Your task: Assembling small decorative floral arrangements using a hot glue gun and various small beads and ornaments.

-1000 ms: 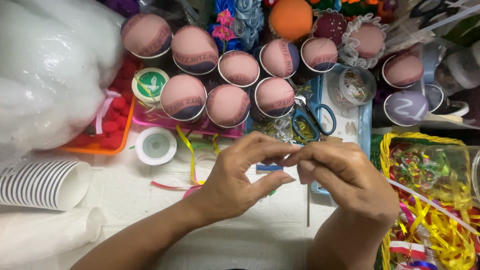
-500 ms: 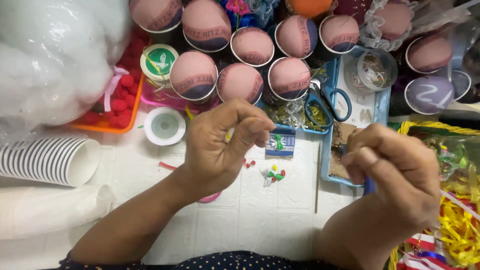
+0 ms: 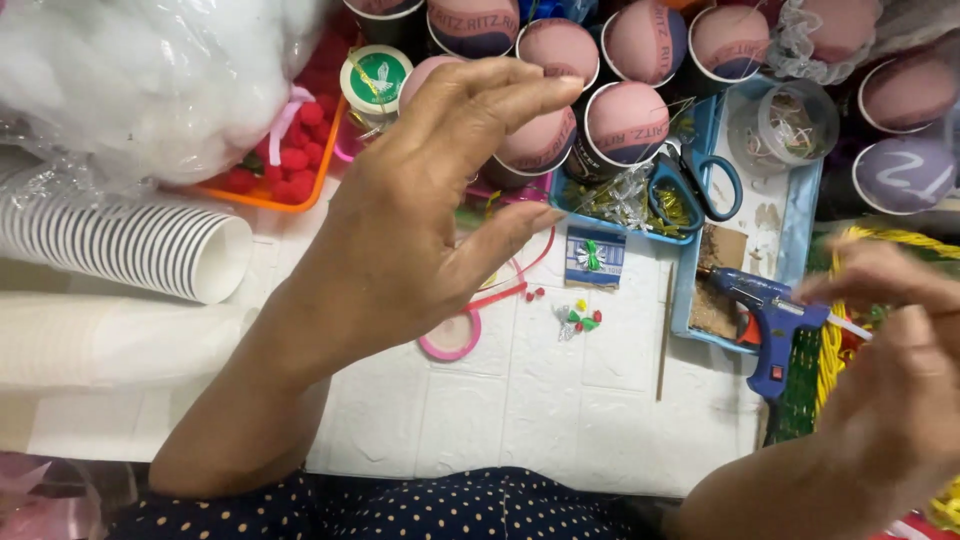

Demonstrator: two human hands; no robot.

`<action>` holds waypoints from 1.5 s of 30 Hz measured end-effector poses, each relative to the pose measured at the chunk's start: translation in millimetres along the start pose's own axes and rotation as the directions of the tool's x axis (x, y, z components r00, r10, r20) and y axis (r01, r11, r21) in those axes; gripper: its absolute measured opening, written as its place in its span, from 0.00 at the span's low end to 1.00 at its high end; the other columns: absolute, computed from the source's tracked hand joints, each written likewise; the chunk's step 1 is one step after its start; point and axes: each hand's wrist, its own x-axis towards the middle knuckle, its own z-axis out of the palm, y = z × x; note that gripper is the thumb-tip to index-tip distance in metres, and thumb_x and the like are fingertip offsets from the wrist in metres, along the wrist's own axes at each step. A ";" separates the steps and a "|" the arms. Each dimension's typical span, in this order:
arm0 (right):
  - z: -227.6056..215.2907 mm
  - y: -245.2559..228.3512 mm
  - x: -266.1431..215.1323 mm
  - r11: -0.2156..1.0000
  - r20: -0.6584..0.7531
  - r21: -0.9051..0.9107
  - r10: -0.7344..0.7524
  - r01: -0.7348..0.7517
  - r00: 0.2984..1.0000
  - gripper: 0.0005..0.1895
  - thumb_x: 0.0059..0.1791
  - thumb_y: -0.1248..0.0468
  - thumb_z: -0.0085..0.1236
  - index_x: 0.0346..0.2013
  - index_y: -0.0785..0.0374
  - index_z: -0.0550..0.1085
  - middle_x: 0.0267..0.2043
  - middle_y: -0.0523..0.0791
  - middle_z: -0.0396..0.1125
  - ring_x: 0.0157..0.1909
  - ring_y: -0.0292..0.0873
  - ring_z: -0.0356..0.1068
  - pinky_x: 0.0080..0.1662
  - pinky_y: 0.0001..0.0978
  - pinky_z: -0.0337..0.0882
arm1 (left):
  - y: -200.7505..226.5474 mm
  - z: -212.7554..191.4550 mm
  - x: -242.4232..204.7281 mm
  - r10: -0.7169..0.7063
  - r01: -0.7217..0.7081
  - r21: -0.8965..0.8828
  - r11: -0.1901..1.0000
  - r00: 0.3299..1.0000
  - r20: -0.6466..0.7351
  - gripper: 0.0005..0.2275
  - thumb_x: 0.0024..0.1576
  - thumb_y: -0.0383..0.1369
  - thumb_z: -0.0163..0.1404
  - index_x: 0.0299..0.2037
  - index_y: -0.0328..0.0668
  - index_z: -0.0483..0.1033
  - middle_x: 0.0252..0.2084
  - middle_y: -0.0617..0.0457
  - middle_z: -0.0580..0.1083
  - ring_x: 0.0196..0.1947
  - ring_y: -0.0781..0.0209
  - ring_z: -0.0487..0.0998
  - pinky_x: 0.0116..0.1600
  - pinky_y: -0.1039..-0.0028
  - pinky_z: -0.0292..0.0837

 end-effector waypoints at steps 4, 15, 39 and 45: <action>41.5 -13.5 -25.2 0.994 0.206 0.056 0.085 -0.098 0.975 0.09 0.60 0.70 0.40 0.41 0.66 0.71 0.38 0.48 0.73 0.32 0.37 0.74 0.69 0.46 0.75 | -8.2 6.6 -9.4 0.042 -0.047 0.124 0.991 0.998 0.048 0.18 0.62 0.29 0.57 0.60 0.36 0.69 0.58 0.42 0.71 0.59 0.45 0.76 0.60 0.60 0.73; 76.3 -1.2 -55.6 0.954 0.518 -0.288 0.233 -0.089 0.823 0.13 0.56 0.58 0.45 0.48 0.58 0.75 0.47 0.43 0.75 0.51 0.44 0.74 0.49 0.37 0.69 | -100.9 105.7 -52.8 -0.327 0.254 0.335 0.907 0.927 0.183 0.12 0.59 0.36 0.52 0.50 0.48 0.81 0.46 0.50 0.77 0.43 0.45 0.80 0.44 0.51 0.73; 83.6 6.1 -11.9 0.975 0.351 0.045 0.188 -0.218 0.917 0.11 0.54 0.68 0.49 0.46 0.65 0.78 0.42 0.52 0.76 0.50 0.55 0.77 0.52 0.51 0.74 | -84.6 173.9 -9.3 -0.566 0.645 -0.370 0.669 0.764 0.309 0.22 0.54 0.26 0.55 0.58 0.38 0.63 0.41 0.45 0.81 0.23 0.61 0.81 0.30 0.74 0.76; 107.5 34.0 0.6 0.726 0.328 0.401 0.454 -0.558 0.828 0.21 0.54 0.63 0.48 0.58 0.73 0.71 0.48 0.54 0.72 0.51 0.47 0.73 0.44 0.32 0.75 | -75.2 165.8 -21.0 -0.575 0.616 -0.598 0.512 0.763 0.294 0.17 0.57 0.24 0.53 0.54 0.33 0.62 0.37 0.41 0.79 0.23 0.61 0.81 0.25 0.79 0.74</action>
